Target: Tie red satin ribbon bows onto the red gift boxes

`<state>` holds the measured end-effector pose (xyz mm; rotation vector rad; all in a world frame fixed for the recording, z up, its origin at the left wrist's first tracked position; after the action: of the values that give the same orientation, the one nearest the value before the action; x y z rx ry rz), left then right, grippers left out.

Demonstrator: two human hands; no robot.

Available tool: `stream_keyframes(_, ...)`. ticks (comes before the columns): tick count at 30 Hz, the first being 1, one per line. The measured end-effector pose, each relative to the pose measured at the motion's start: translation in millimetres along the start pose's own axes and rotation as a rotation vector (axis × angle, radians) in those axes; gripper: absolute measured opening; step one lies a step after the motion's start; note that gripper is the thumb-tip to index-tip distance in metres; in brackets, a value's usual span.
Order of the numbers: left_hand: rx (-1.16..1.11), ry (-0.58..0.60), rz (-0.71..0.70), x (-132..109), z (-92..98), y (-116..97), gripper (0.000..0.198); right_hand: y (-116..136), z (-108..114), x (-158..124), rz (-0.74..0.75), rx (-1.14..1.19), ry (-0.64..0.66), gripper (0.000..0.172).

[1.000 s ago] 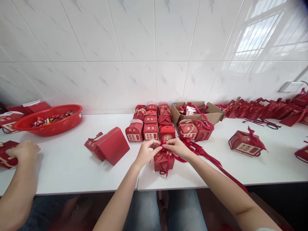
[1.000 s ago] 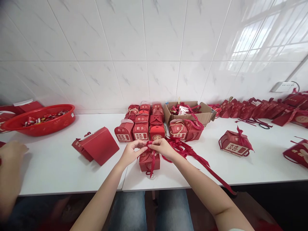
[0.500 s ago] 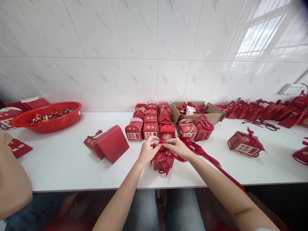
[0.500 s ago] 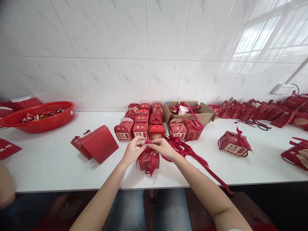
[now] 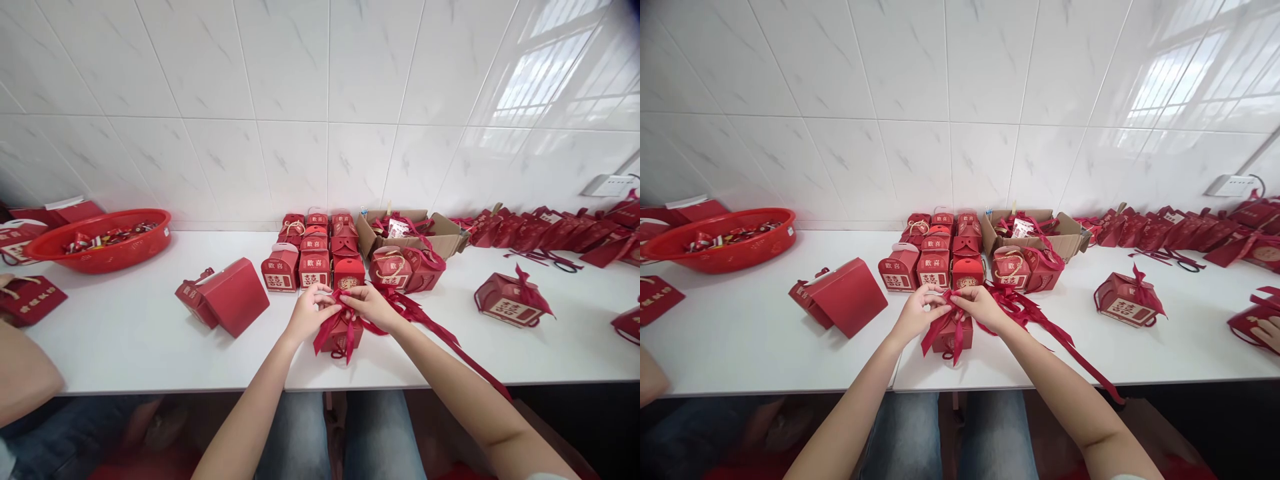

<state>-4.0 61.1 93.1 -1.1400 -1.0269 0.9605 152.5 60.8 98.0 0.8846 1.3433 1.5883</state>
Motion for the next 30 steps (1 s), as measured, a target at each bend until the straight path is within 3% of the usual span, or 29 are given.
stream_keyframes(8,0.076,0.087,-0.032,6,1.8,1,0.034,-7,0,2,0.029,0.048,-0.025,0.038)
stream_keyframes(13,0.210,0.150,-0.091,7,2.6,-3,0.018,-10,2,2,0.076,0.040,0.032,0.035)
stream_keyframes(17,0.258,0.137,-0.106,6,4.4,-6,0.017,-7,4,1,0.093,0.016,0.095,0.038)
stream_keyframes(21,0.295,0.122,-0.095,6,5.2,-6,0.017,3,6,-1,0.190,-0.169,0.134,0.035)
stream_keyframes(27,0.317,0.100,-0.070,8,4.5,-1,0.035,32,9,-8,0.428,-0.656,0.182,0.028)
stream_keyframes(30,0.309,0.054,-0.076,8,4.5,-2,0.027,40,8,-11,0.484,-0.795,0.205,0.027)
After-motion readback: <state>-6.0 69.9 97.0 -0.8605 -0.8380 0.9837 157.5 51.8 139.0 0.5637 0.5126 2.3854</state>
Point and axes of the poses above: each hand's wrist, its own x-axis towards the middle knuckle, its own z-axis out of the back of the hand, y = z × x, the point moved 4 cm from there along x, towards the middle knuckle, and after that the axes turned 9 degrees about -x, right-handed, at the moved point
